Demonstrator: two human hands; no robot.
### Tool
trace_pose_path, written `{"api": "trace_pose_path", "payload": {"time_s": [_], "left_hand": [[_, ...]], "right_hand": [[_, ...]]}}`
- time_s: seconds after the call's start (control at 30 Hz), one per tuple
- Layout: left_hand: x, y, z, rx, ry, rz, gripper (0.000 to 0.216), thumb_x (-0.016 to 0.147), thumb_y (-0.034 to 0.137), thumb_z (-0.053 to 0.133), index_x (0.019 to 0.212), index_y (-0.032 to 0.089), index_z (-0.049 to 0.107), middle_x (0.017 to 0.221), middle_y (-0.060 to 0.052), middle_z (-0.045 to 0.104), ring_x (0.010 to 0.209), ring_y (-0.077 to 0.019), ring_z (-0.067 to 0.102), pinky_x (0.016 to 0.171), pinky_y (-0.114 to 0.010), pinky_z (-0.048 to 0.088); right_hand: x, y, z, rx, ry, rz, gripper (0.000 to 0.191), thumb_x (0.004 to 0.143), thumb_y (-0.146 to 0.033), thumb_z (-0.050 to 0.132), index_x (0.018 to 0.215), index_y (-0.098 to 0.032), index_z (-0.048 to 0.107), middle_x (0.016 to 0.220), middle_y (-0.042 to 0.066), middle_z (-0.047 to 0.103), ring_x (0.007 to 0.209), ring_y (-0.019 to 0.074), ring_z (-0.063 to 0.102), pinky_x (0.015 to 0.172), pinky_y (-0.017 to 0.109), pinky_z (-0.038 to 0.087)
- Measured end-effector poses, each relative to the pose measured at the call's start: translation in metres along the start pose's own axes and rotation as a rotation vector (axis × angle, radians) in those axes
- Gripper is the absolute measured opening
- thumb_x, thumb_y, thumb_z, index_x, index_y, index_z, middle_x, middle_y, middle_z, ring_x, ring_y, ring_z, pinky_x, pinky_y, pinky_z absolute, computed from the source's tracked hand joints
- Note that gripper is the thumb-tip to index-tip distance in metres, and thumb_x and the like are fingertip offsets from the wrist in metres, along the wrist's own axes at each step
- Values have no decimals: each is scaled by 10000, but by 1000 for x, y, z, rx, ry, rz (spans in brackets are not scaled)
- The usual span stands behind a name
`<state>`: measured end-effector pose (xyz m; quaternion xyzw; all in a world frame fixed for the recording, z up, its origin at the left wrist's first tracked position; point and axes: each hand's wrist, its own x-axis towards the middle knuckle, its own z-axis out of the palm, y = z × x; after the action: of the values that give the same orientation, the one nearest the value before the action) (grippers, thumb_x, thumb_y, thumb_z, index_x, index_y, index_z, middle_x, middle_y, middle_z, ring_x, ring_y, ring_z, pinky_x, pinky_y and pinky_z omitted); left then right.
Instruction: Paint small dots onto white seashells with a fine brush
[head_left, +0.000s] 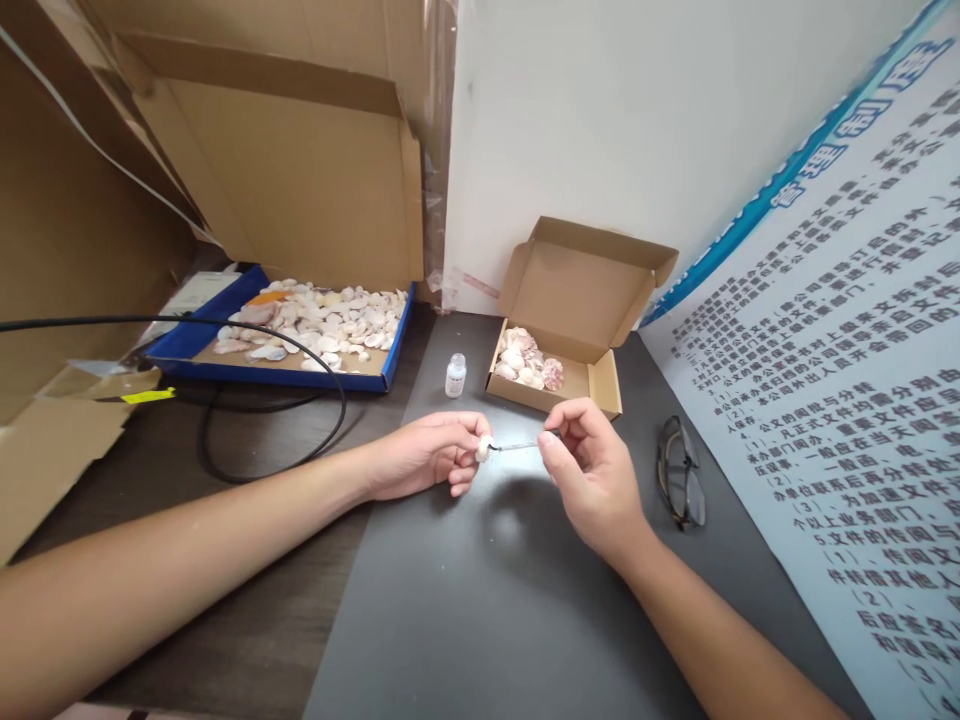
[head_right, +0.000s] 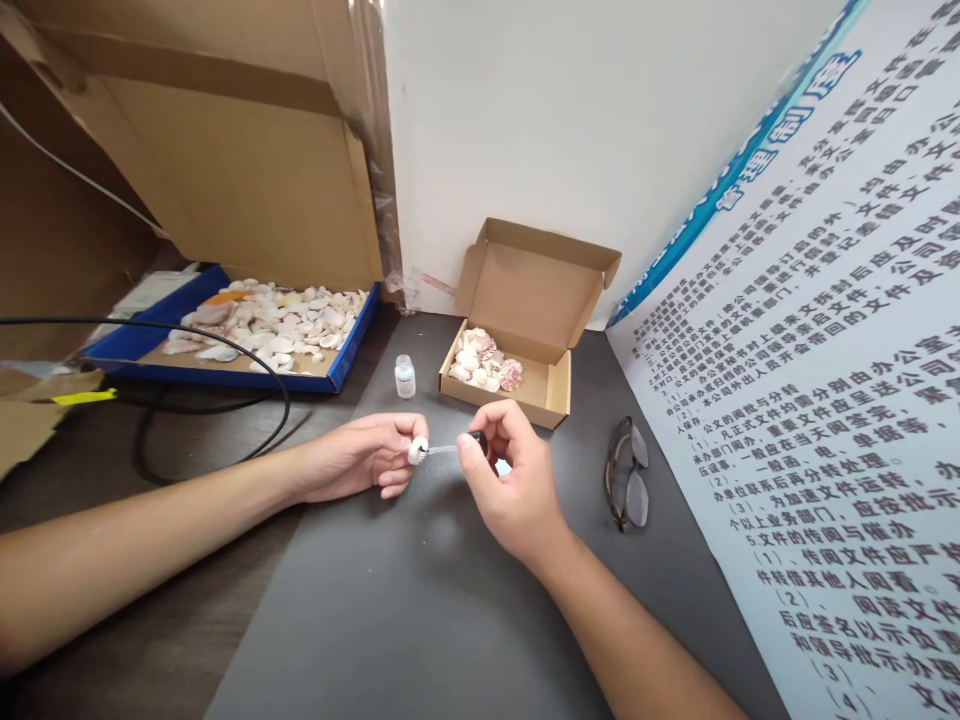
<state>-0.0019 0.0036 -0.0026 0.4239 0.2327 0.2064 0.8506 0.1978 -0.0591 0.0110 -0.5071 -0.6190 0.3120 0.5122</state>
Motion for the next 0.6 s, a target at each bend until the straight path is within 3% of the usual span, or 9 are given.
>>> {"api": "trace_pose_path", "payload": {"time_s": [0.47, 0.6], "left_hand": [[-1, 1, 3, 26, 29, -1, 102, 810, 198, 637, 811, 159, 543, 619, 44, 467, 508, -91, 463, 536, -237, 425], [-1, 1, 3, 20, 34, -8, 111, 810, 208, 639, 807, 159, 539, 620, 43, 467, 509, -90, 463, 534, -235, 418]], "right_hand": [[0, -4, 1, -78, -20, -8, 107, 817, -220, 589, 800, -230, 485, 610, -70, 428, 512, 95, 385, 488, 240, 338], [1, -1, 1, 19, -22, 2, 81, 862, -261, 558, 841, -233, 485, 615, -72, 420, 499, 97, 391, 481, 246, 339]]}}
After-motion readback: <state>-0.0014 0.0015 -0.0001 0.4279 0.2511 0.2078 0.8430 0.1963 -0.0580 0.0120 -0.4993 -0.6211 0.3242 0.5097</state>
